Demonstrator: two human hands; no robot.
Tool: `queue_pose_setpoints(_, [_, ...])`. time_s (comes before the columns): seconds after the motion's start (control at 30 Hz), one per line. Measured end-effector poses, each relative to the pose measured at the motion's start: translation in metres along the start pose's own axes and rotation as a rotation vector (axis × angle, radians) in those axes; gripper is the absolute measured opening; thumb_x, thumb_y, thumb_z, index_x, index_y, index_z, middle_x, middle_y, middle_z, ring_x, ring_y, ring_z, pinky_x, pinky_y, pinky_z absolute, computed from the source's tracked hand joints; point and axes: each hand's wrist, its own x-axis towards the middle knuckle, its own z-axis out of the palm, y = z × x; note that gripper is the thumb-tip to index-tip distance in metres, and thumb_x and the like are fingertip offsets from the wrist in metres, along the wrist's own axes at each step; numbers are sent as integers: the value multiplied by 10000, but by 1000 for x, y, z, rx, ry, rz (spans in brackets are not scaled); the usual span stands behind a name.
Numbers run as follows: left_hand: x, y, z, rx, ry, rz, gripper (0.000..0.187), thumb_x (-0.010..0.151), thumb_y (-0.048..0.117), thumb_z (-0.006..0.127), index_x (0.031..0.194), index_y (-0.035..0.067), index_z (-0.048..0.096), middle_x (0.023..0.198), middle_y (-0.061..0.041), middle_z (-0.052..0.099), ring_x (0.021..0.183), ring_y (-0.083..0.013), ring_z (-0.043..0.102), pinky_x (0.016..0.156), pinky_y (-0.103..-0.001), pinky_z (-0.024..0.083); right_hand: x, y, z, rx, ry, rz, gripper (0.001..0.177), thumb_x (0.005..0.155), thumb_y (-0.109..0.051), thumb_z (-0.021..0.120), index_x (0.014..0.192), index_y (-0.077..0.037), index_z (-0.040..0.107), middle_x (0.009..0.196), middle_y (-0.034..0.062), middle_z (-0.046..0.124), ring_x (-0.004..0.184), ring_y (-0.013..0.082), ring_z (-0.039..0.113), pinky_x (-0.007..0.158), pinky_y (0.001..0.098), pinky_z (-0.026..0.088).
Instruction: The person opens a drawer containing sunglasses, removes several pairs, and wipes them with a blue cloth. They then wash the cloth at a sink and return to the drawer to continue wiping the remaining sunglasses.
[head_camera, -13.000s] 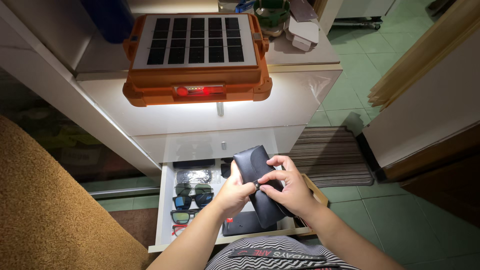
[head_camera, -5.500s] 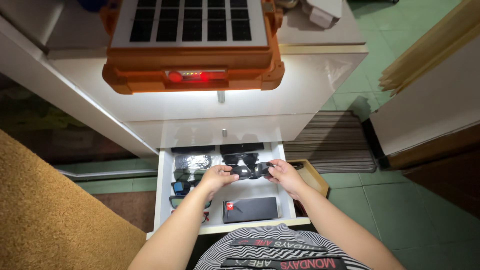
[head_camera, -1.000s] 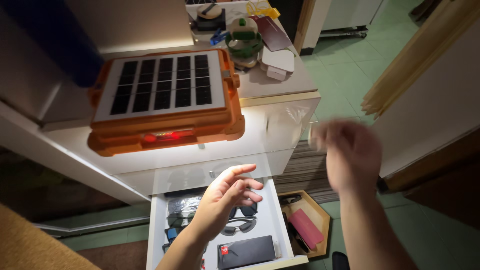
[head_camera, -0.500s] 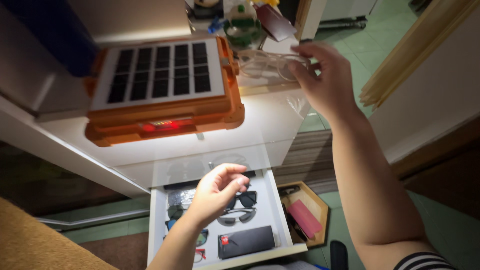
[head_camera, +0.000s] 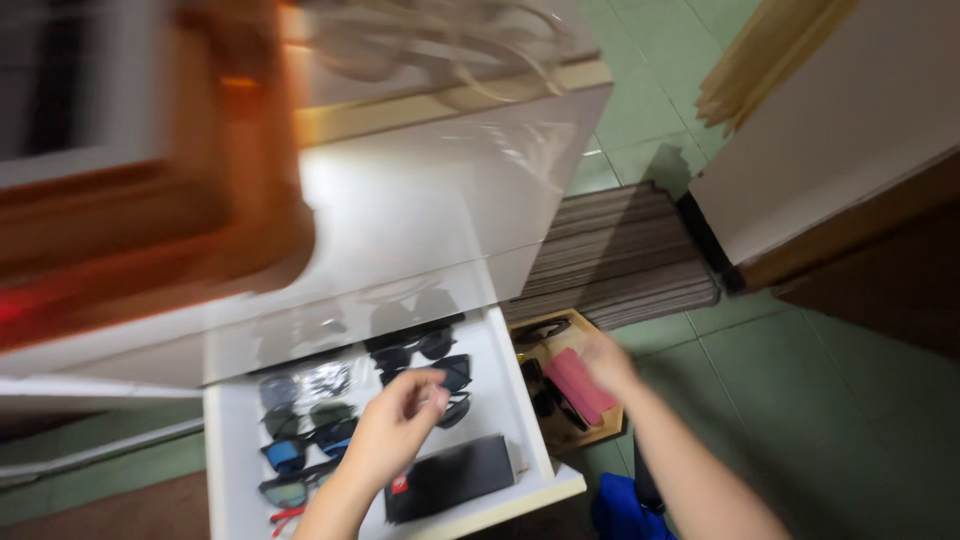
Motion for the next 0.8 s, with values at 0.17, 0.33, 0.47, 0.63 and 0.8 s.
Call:
queue_pose_setpoints(0.17, [17, -48, 9, 226, -27, -22, 370, 871, 217, 721, 1217, 96, 676, 962, -18, 805, 785, -105, 753, 725, -244, 585, -3, 103, 88, -358, -276, 68, 151, 931, -177, 620, 1005, -84, 712, 1030, 124, 735, 990, 249, 680, 900, 379, 532])
queue_pose_setpoints(0.33, [46, -112, -3, 331, -35, -186, 480, 844, 254, 796, 1303, 176, 679, 1008, -12, 780, 898, -105, 791, 689, -290, 595, 22, 137, 148, -364, -275, 135, 195, 907, -198, 640, 1057, -82, 684, 1086, 145, 701, 1031, 274, 649, 911, 383, 515])
queue_pose_setpoints(0.47, [52, -160, -17, 309, 19, -301, 511, 827, 232, 823, 1320, 204, 692, 1042, -13, 771, 938, -131, 797, 732, -312, 617, 43, 147, 174, -372, -219, 176, 250, 888, -215, 657, 1099, -80, 661, 1130, 162, 673, 1063, 294, 625, 920, 385, 501])
queue_pose_setpoints(0.63, [50, -200, -30, 367, 18, -209, 517, 826, 209, 814, 1329, 176, 700, 1049, -40, 774, 954, -154, 798, 966, -314, 533, 46, 161, 184, -354, -42, 133, 330, 865, -236, 677, 1151, -78, 633, 1185, 184, 639, 1104, 319, 594, 930, 389, 483])
queue_pose_setpoints(0.8, [44, -196, -25, 274, 53, -271, 487, 832, 198, 804, 1307, 160, 705, 1033, -50, 774, 959, -167, 791, 924, -387, 598, 42, 158, 171, -231, 88, -42, 239, 878, -159, 638, 1101, -83, 676, 1156, 161, 675, 1084, 285, 643, 926, 365, 513])
